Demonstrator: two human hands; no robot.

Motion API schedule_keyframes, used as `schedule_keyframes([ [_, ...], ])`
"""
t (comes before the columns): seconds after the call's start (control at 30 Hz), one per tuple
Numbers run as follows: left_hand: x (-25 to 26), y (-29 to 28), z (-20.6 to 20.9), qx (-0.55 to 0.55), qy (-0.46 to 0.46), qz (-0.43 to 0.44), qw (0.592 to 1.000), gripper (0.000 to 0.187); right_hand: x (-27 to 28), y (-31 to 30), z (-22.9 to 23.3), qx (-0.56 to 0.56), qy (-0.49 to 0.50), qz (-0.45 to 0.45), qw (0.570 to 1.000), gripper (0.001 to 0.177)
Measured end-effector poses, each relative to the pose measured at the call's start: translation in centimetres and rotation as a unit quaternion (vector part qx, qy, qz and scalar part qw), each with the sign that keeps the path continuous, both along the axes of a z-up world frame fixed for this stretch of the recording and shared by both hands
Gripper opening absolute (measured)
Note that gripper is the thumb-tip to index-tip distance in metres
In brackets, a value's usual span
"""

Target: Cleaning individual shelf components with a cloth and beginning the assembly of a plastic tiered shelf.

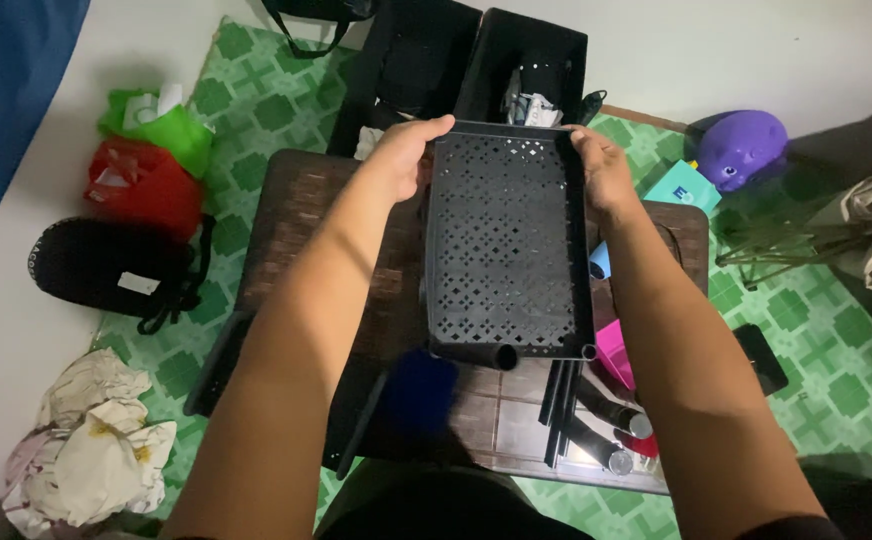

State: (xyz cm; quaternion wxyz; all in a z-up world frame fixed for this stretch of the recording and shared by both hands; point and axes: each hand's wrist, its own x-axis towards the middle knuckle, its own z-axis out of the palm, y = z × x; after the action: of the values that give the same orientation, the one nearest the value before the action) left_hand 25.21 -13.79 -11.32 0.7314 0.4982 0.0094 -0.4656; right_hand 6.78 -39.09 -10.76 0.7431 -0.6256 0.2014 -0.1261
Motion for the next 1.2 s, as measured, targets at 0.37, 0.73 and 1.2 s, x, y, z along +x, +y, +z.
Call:
schedule_keyframes([
  [0.37, 0.2, 0.1, -1.2, -0.007, -0.069, 0.001, 0.998, 0.026, 0.5, -0.1, -0.1, 0.01, 0.012, -0.01, 1.0, 0.033],
  [0.73, -1.6, -0.6, -1.3, 0.028, -0.103, 0.104, 0.989, 0.027, 0.6, 1.9, 2.4, 0.038, 0.031, -0.048, 0.998, 0.035],
  [1.2, -1.5, -2.3, -5.5, 0.091, -0.262, 0.164, 0.947, 0.036, 0.5, 1.3, 1.9, 0.013, 0.037, -0.079, 0.996, 0.036],
])
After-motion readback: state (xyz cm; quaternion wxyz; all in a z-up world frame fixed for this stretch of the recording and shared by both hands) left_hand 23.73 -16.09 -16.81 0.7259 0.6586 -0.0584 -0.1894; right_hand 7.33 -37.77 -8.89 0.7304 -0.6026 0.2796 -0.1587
